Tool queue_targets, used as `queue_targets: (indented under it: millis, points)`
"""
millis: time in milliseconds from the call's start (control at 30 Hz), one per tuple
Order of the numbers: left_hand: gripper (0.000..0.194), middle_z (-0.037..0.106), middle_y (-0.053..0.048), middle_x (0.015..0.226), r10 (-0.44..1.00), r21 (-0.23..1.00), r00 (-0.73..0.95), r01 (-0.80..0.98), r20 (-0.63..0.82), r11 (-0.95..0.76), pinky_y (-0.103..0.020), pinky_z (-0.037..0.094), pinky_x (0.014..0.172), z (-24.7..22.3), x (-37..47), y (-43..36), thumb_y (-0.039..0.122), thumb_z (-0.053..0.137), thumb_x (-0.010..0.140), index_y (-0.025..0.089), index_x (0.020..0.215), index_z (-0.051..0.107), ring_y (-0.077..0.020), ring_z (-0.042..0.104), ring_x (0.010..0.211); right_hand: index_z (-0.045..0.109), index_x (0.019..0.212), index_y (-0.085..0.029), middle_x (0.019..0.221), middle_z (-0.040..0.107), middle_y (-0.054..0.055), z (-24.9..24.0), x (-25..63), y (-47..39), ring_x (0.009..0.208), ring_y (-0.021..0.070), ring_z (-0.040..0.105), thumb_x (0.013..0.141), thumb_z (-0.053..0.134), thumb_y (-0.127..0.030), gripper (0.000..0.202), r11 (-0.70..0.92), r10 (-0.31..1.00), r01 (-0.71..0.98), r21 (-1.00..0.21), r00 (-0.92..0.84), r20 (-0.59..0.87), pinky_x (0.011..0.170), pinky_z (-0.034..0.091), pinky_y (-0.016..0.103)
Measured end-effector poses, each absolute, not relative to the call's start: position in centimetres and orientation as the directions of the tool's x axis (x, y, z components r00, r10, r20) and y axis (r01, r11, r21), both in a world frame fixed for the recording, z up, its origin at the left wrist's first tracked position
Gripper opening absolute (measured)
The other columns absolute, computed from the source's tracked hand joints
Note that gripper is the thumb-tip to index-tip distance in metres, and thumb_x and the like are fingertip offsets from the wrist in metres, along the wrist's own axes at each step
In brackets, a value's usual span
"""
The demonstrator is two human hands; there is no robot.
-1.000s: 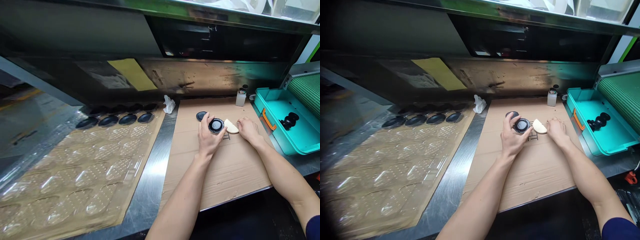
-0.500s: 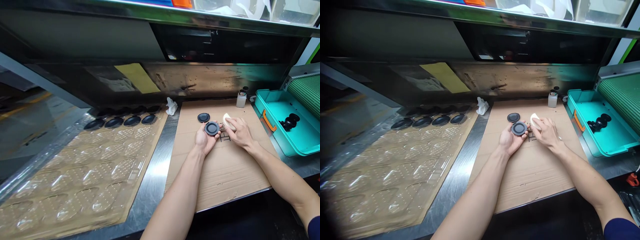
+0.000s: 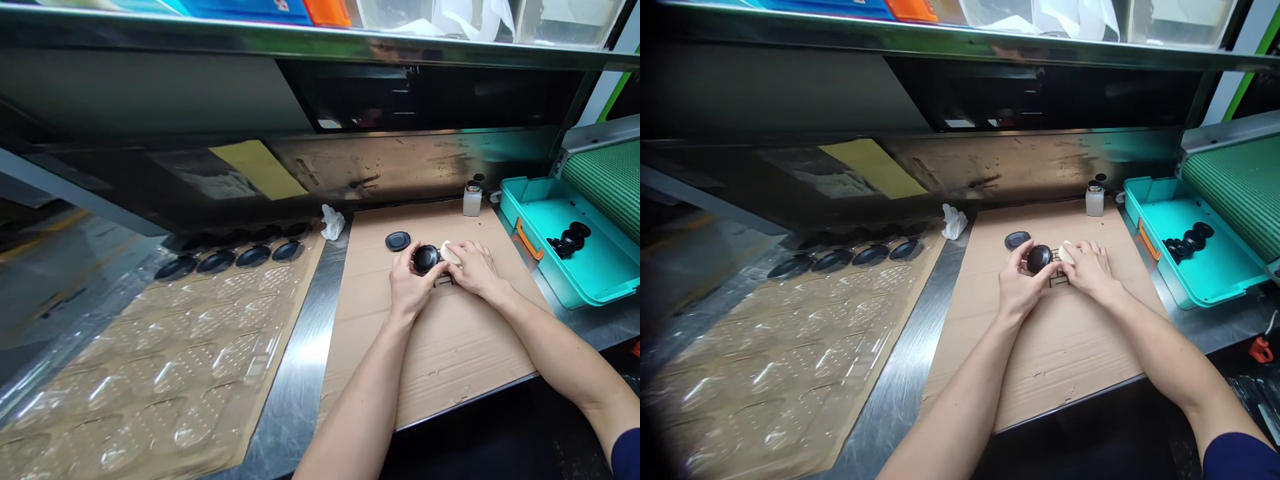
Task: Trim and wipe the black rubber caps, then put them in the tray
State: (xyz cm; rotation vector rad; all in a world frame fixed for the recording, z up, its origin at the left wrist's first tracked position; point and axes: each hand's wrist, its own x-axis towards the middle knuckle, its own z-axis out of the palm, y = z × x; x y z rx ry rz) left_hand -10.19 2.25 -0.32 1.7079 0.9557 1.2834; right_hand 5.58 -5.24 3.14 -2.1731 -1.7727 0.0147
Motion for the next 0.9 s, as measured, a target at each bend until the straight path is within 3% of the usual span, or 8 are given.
queue_targets:
  millis: [100,200,300,367,500,633,767,900]
  points:
    - [0.075,0.068,-0.014,0.132,0.832,0.811,0.178,0.192,0.525,-0.553,-0.044,0.050,0.104,-0.3,-10.3,2.0,0.047,0.092,0.067,0.022,0.132,0.065,-0.0301,0.062,0.122,0.052,0.148,-0.026,0.142,0.057,0.015,4.5,5.7,-5.9,0.128,0.0344,0.051,0.096,0.056,-0.058,0.061,-0.179,0.966,0.955,-0.238,0.216,0.140,0.103,0.040,0.047]
    - [0.072,0.069,-0.014,0.129,0.883,0.885,0.158,0.085,0.442,-0.458,-0.039,0.054,0.096,0.3,-10.2,1.9,0.053,0.089,0.071,0.022,0.131,0.064,-0.0273,0.064,0.117,0.062,0.132,-0.020,0.127,0.067,0.016,5.7,6.9,-6.4,0.114,0.0332,0.060,0.091,0.062,-0.056,0.054,-0.255,0.966,0.945,-0.204,0.258,-0.010,0.091,0.044,0.040]
    - [0.066,0.073,-0.013,0.104,0.956,0.975,0.286,-0.221,0.064,0.000,-0.027,0.052,0.060,1.6,-10.1,1.8,0.070,0.061,0.089,0.019,0.131,0.060,-0.0177,0.068,0.077,0.071,0.109,-0.018,0.108,0.074,0.014,6.5,8.4,-6.4,0.096,0.0274,0.065,0.092,0.060,-0.040,0.030,-0.284,0.955,0.942,-0.178,0.262,-0.138,0.075,0.040,0.032]
    - [0.068,0.070,-0.011,0.085,0.871,0.875,0.449,-0.319,-0.199,0.365,-0.021,0.038,0.043,2.6,-10.3,2.0,0.073,0.037,0.098,0.015,0.123,0.061,-0.0124,0.057,0.053,0.072,0.099,-0.019,0.098,0.075,0.012,6.9,9.0,-6.3,0.088,0.0235,0.065,0.095,0.055,-0.036,0.024,-0.262,0.964,0.943,-0.206,0.246,-0.097,0.068,0.035,0.031]
    - [0.067,0.064,-0.011,0.071,0.641,0.623,0.622,-0.296,-0.450,0.724,-0.016,0.028,0.033,4.2,-11.2,2.3,0.060,0.018,0.105,0.010,0.104,0.062,-0.0083,0.045,0.042,0.067,0.078,-0.018,0.069,0.067,0.004,7.8,8.7,-6.4,0.066,0.0160,0.056,0.099,0.047,-0.040,0.036,-0.177,0.970,0.902,-0.393,0.227,0.084,0.060,0.028,0.030]
    - [0.070,0.061,-0.010,0.069,0.482,0.448,0.718,-0.261,-0.502,0.855,-0.014,0.029,0.030,4.5,-11.6,2.5,0.061,0.016,0.104,0.008,0.102,0.063,-0.0072,0.044,0.041,0.062,0.068,-0.018,0.056,0.058,-0.002,8.1,8.0,-6.6,0.054,0.0119,0.050,0.090,0.060,-0.040,0.031,-0.156,0.986,0.754,-0.638,0.155,-0.058,0.053,0.029,0.026]
    - [0.074,0.062,-0.011,0.070,0.419,0.384,0.744,-0.235,-0.521,0.893,-0.015,0.030,0.029,3.9,-11.6,2.8,0.068,0.020,0.102,0.007,0.107,0.063,-0.0083,0.046,0.041,0.061,0.079,-0.018,0.062,0.062,-0.001,7.8,7.6,-6.3,0.054,0.0115,0.053,0.088,0.063,-0.034,0.019,-0.119,0.993,0.482,-0.868,0.066,-0.099,0.052,0.037,0.023]
    - [0.082,0.064,-0.014,0.072,0.434,0.418,0.724,-0.220,-0.536,0.882,-0.018,0.029,0.029,3.1,-11.3,3.2,0.075,0.022,0.098,0.006,0.109,0.065,-0.0093,0.046,0.041,0.062,0.094,-0.016,0.082,0.070,0.005,7.8,6.7,-5.7,0.064,0.0125,0.059,0.093,0.058,-0.031,0.016,-0.042,0.998,0.418,-0.908,0.066,-0.016,0.060,0.043,0.025]
